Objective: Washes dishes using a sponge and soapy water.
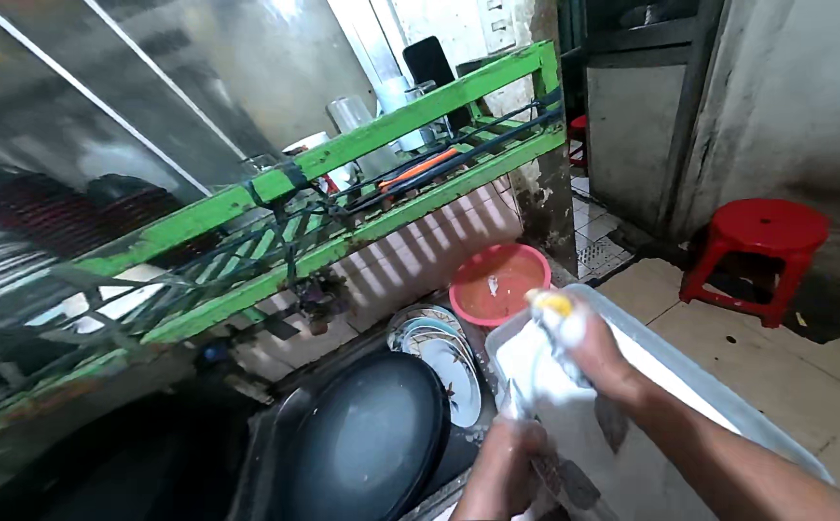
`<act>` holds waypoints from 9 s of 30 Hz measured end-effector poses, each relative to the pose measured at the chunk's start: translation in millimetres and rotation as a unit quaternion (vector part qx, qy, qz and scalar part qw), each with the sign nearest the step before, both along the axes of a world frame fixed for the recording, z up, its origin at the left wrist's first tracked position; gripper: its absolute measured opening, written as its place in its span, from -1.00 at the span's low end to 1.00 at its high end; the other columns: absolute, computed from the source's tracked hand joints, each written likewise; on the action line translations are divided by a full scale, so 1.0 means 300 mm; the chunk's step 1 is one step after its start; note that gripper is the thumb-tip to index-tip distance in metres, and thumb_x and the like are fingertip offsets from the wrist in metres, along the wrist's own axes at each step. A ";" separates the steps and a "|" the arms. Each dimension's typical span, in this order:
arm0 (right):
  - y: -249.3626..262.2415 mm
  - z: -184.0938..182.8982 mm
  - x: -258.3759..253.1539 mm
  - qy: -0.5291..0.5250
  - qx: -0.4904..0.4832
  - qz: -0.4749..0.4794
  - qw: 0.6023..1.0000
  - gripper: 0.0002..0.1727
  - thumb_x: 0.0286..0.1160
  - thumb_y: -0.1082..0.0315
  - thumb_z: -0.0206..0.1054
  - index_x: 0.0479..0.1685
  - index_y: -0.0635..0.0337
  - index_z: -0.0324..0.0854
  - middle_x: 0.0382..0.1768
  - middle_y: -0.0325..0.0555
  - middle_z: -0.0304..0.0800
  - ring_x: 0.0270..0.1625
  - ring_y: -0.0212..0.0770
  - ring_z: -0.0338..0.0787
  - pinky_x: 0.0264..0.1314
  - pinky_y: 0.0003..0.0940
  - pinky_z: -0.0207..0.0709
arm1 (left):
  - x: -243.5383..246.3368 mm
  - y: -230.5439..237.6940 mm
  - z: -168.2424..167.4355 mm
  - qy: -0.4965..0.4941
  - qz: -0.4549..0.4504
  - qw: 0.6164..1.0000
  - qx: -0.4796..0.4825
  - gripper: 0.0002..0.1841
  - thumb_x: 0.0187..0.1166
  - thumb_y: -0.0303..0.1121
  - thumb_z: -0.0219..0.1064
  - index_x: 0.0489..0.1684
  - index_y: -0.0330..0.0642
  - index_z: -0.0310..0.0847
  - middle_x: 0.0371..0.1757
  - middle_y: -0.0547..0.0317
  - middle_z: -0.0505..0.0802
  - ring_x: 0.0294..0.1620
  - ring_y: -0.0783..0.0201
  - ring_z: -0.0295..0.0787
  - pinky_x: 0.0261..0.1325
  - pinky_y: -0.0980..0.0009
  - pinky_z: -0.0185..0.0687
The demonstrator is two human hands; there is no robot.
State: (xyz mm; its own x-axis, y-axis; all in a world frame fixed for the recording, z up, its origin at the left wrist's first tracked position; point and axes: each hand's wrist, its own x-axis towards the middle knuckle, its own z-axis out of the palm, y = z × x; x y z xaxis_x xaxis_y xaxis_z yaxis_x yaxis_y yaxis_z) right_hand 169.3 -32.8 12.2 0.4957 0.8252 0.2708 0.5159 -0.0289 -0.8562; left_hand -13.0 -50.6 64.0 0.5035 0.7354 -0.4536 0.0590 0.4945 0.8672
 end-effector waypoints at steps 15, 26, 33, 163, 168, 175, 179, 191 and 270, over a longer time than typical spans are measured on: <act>-0.033 -0.030 -0.128 -0.042 0.063 -0.003 0.997 -0.46 0.57 0.14 0.34 0.54 0.09 0.59 0.49 0.04 0.68 0.53 0.00 0.66 0.57 0.09 0.53 | 0.040 0.045 -0.074 -0.152 0.131 0.977 0.065 -0.61 0.82 -0.31 -0.05 0.38 -0.37 0.51 -0.05 -0.10 0.88 -0.05 0.15 0.88 0.07 0.15 0.84; -0.018 -0.025 -0.113 -0.148 0.017 0.085 0.985 -0.43 0.55 0.12 0.31 0.54 0.12 0.59 0.67 0.08 0.48 0.81 0.02 0.31 0.90 0.07 0.04 | 0.003 0.098 -0.083 -0.241 0.147 0.958 0.051 -0.48 0.89 -0.06 -0.24 0.46 -0.22 0.46 0.15 -0.06 0.84 0.16 0.12 0.84 0.21 0.07 0.80; 0.032 -0.002 0.020 0.211 0.053 -0.048 0.975 -0.60 0.73 0.16 0.25 0.37 0.22 0.57 -0.02 0.08 0.79 -0.10 -0.09 0.79 -0.05 -0.03 0.71 | -0.026 0.012 -0.037 -0.097 0.147 0.962 0.211 -0.39 0.85 -0.08 -0.17 0.75 -0.31 0.20 0.61 0.01 0.57 0.55 0.36 0.54 0.60 0.32 0.48; -0.043 0.017 0.009 0.093 -0.058 -0.004 0.994 -0.52 0.65 0.09 0.31 0.32 0.32 0.60 0.06 0.26 0.80 0.15 0.15 0.80 0.30 0.20 0.61 | 0.053 -0.082 0.040 -0.019 -0.014 1.000 -0.007 -0.37 0.32 -0.76 0.12 0.49 -0.27 0.24 -0.09 0.08 0.78 -0.18 0.33 0.80 -0.13 0.31 0.78; -0.067 0.041 -0.085 0.045 0.046 0.074 0.995 -0.53 0.50 0.04 0.41 0.27 0.13 0.74 0.10 0.01 0.86 0.20 -0.09 0.83 0.35 0.00 0.66 | 0.027 -0.022 -0.013 -0.063 -0.040 0.996 0.040 -0.58 0.26 -0.67 0.17 0.15 -0.23 0.47 -0.17 0.18 0.85 -0.14 0.34 0.83 -0.05 0.29 0.81; -0.094 0.066 -0.062 0.039 -0.024 0.043 0.998 -0.53 0.55 0.07 0.37 0.29 0.20 0.68 0.01 0.11 0.85 0.11 0.04 0.84 0.25 0.14 0.67 | 0.019 -0.032 0.004 -0.068 -0.053 0.996 -0.019 -0.64 0.35 -0.65 0.11 0.14 -0.24 0.45 -0.29 0.18 0.85 -0.26 0.33 0.84 -0.14 0.29 0.82; -0.071 0.021 -0.083 0.019 0.060 0.078 0.995 -0.56 0.51 0.09 0.39 0.27 0.11 0.76 0.11 -0.01 0.87 0.19 -0.10 0.82 0.34 -0.01 0.66 | 0.013 -0.026 -0.005 -0.028 -0.046 0.998 0.024 -0.42 0.26 -0.81 0.12 0.38 -0.32 0.31 -0.16 0.16 0.79 -0.19 0.36 0.80 -0.10 0.34 0.79; -0.040 0.002 -0.015 0.017 0.032 0.026 0.999 -0.61 0.60 0.13 0.36 0.30 0.09 0.71 0.09 0.03 0.85 0.14 -0.03 0.84 0.27 0.11 0.69 | 0.008 -0.029 0.009 -0.006 -0.050 0.998 0.036 -0.26 0.18 -0.81 0.16 0.54 -0.34 0.21 -0.04 0.14 0.77 -0.16 0.46 0.76 -0.09 0.46 0.74; 0.009 -0.005 -0.033 -0.018 -0.032 0.068 0.997 -0.62 0.62 0.15 0.36 0.33 0.05 0.71 0.16 0.05 0.84 0.22 0.06 0.81 0.36 0.18 0.64 | -0.004 -0.073 -0.074 -0.130 0.066 0.988 0.057 -0.17 -0.04 -0.70 0.19 0.52 -0.41 0.19 0.00 -0.05 0.85 -0.08 0.22 0.89 -0.06 0.22 0.86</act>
